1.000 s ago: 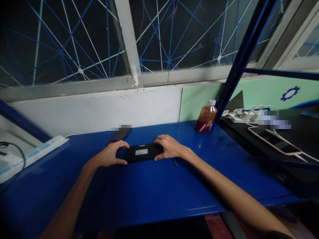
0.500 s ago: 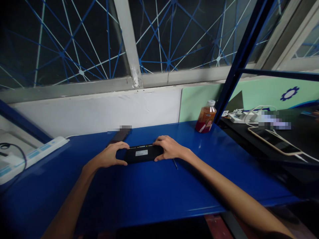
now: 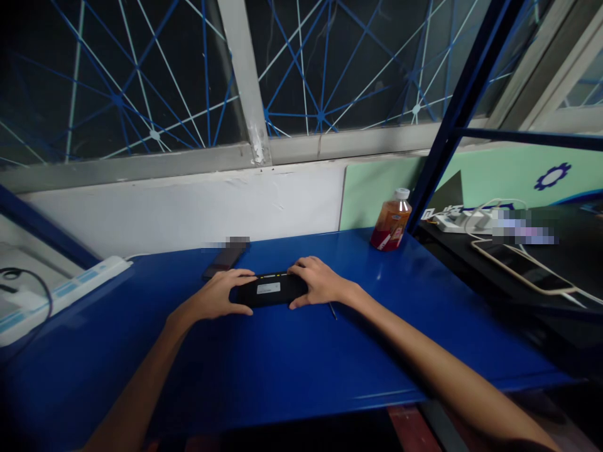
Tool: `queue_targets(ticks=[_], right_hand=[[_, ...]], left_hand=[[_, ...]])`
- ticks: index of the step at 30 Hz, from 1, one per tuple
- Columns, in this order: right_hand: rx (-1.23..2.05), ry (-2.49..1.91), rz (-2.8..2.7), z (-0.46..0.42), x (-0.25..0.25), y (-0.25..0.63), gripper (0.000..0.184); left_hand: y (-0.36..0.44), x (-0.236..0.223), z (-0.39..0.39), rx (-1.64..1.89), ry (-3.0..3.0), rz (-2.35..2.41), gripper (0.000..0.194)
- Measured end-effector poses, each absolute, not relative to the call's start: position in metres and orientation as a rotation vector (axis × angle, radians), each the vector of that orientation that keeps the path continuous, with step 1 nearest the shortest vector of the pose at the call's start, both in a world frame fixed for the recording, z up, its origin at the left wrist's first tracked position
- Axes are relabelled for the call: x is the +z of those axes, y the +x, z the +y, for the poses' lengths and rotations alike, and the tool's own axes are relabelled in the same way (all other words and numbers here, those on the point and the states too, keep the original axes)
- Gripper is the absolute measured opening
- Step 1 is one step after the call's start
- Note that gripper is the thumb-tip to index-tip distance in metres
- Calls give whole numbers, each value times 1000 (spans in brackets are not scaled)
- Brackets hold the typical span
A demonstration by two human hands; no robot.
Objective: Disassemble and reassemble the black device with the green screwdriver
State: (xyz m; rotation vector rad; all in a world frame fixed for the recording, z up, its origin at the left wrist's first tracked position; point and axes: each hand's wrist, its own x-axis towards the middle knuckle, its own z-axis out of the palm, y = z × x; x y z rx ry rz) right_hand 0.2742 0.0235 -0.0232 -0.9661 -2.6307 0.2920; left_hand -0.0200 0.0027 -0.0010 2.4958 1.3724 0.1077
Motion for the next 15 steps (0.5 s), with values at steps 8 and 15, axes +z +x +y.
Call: queue_targets(ticks=[8, 15], right_hand=[[340, -882, -2635, 23, -27, 272, 67], [426, -890, -2630, 24, -25, 271, 64]], left_hand=[[-20, -3, 5, 179, 2459, 1328, 63], [-19, -2, 4, 176, 2442, 1321, 60]])
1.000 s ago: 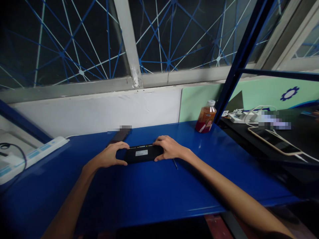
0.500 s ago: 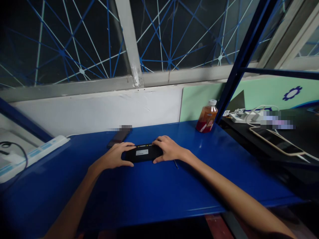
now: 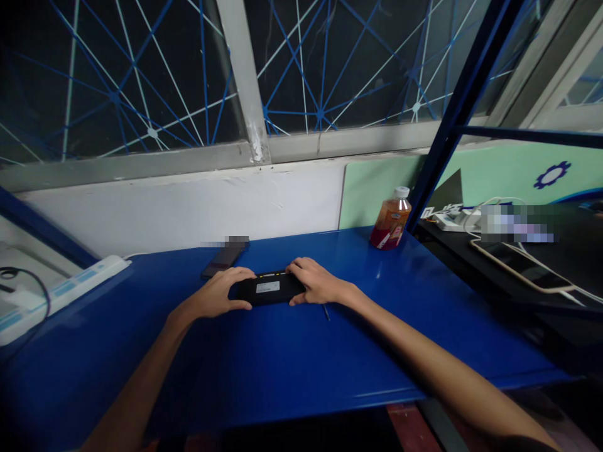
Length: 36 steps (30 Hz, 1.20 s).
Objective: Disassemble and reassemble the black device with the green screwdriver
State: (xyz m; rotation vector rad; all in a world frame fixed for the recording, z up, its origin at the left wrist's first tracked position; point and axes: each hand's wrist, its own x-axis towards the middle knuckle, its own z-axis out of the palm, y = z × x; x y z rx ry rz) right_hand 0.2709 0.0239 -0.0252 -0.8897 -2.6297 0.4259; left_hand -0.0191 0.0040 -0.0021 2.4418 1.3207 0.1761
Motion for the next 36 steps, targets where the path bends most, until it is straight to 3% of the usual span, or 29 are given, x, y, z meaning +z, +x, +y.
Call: queue_targets(ticks=[12, 17, 29, 36], right_hand=[[298, -848, -2584, 19, -34, 264, 73], [260, -838, -2564, 18, -35, 257, 65], [374, -865, -2526, 18, -35, 255, 67], [256, -852, -2546, 15, -35, 253, 66]], left_hand=[[-16, -1, 3, 129, 2476, 1319, 66], [-14, -3, 4, 147, 2484, 1326, 63], [-15, -1, 5, 135, 2432, 1306, 66], [-15, -1, 4, 121, 2428, 1313, 67]])
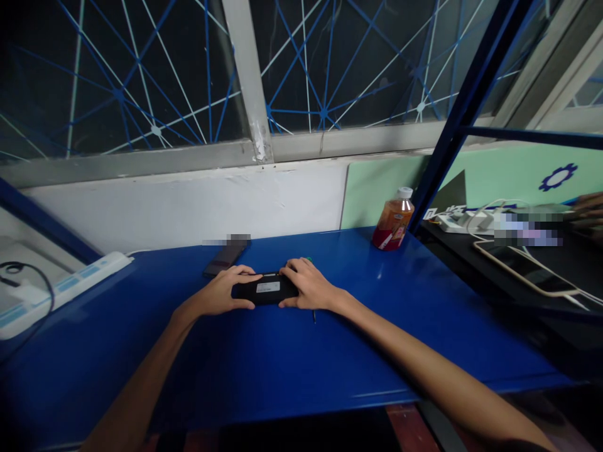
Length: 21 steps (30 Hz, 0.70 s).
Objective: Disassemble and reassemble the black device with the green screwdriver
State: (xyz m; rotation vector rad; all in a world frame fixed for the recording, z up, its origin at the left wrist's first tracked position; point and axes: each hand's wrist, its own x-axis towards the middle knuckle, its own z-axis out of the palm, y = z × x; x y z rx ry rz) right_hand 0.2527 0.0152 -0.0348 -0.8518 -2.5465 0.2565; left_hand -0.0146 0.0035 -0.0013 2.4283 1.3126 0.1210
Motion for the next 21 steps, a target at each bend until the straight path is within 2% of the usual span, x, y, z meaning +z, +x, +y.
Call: queue_targets(ticks=[7, 15, 21], right_hand=[[180, -875, -2529, 10, -40, 242, 70], [338, -863, -2510, 12, -36, 240, 63], [402, -892, -2527, 11, -32, 239, 61]], left_hand=[[-13, 1, 1, 102, 2463, 1323, 66], [-12, 3, -1, 73, 2466, 1307, 65], [-12, 2, -2, 40, 2483, 1318, 70]])
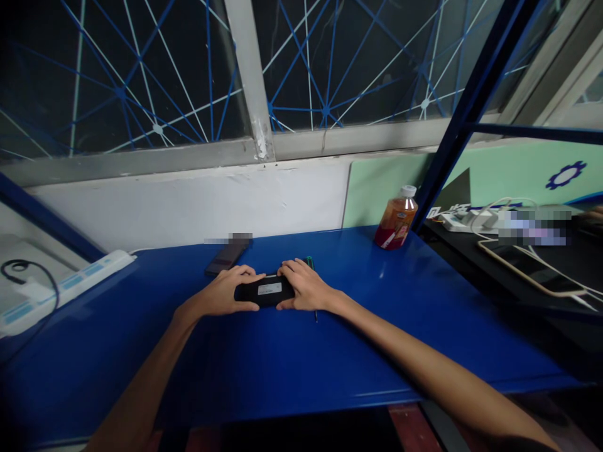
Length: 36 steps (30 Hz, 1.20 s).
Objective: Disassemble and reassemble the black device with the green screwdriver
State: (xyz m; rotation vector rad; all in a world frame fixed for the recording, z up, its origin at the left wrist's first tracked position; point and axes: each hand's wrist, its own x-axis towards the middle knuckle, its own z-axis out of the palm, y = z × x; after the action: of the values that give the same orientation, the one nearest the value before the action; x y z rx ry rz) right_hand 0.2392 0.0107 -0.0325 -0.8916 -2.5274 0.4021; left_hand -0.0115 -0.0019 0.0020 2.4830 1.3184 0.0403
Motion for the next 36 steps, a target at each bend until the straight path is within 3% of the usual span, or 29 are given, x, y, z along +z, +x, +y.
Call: queue_targets(ticks=[36], right_hand=[[341, -928, -2536, 13, -35, 241, 64]], left_hand=[[-12, 3, 0, 16, 2460, 1298, 72]])
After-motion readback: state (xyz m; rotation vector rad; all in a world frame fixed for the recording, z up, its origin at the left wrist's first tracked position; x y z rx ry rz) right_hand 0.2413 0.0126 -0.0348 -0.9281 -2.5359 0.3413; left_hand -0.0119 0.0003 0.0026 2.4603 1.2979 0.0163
